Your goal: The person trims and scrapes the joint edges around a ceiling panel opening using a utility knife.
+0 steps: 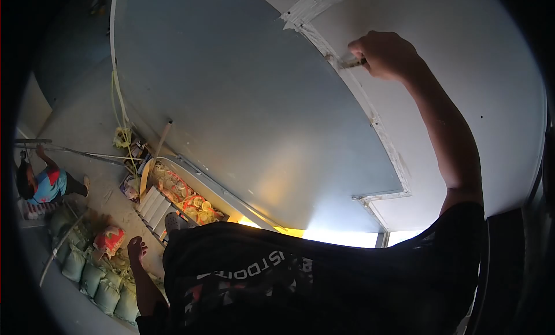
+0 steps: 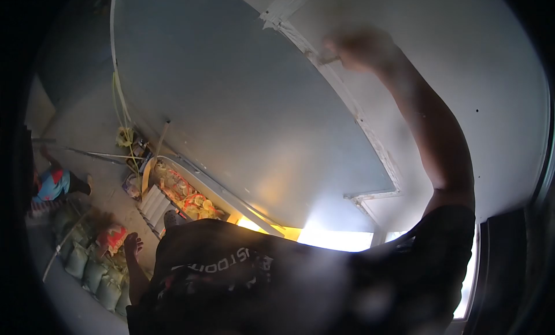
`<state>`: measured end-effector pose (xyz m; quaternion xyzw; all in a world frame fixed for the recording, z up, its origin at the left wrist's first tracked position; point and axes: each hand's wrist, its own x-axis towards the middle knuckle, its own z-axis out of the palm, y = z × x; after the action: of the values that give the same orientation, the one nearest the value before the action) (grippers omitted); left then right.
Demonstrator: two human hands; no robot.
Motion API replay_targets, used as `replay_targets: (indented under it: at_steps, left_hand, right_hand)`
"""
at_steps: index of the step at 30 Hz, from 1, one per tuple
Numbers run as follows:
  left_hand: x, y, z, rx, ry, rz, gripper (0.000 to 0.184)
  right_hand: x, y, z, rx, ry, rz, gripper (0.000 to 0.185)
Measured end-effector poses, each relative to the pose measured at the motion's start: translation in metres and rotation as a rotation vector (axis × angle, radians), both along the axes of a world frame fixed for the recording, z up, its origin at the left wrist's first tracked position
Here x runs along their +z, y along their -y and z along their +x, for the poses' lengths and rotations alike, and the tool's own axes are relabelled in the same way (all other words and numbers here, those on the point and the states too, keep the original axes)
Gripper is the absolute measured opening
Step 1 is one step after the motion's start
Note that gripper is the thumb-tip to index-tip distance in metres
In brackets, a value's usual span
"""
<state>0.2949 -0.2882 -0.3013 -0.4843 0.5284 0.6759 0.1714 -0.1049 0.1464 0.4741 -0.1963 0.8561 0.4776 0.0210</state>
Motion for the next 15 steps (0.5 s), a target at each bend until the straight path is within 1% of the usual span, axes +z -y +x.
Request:
replay_targets:
  at_steps: [1,3,6,9,10,12,13,15]
  left_hand:
    - [-0.003,0.000,0.000,-0.023,0.012,-0.005,0.024]
    - [-0.005,0.006,0.000,-0.057,0.017,-0.014,0.024]
    - [-0.017,0.015,0.014,-0.133,0.111,-0.039,0.021]
    - [-0.012,0.025,0.020,-0.115,0.127,-0.039,0.021]
    - [-0.004,0.026,0.019,-0.116,0.128,-0.040,0.021]
    - [0.019,0.026,0.013,-0.020,0.094,-0.045,0.023]
    - [0.018,0.028,0.012,-0.024,0.098,-0.046,0.023]
    - [0.017,0.033,0.009,-0.037,0.103,-0.050,0.022]
  right_hand:
    - [0.001,0.001,-0.002,0.009,-0.006,0.000,0.017]
    - [0.000,-0.008,-0.003,0.246,-0.067,-0.155,0.020]
    - [0.007,-0.010,-0.007,0.315,-0.072,-0.210,0.022]
    - [0.001,-0.027,-0.019,0.304,-0.078,-0.256,0.022]
    - [-0.001,-0.027,-0.019,0.303,-0.077,-0.257,0.022]
    - [-0.005,-0.027,-0.019,0.239,-0.081,-0.255,0.022]
    - [-0.008,-0.030,-0.019,0.235,-0.078,-0.256,0.022]
    - [-0.014,-0.039,-0.023,0.340,-0.109,-0.277,0.021]
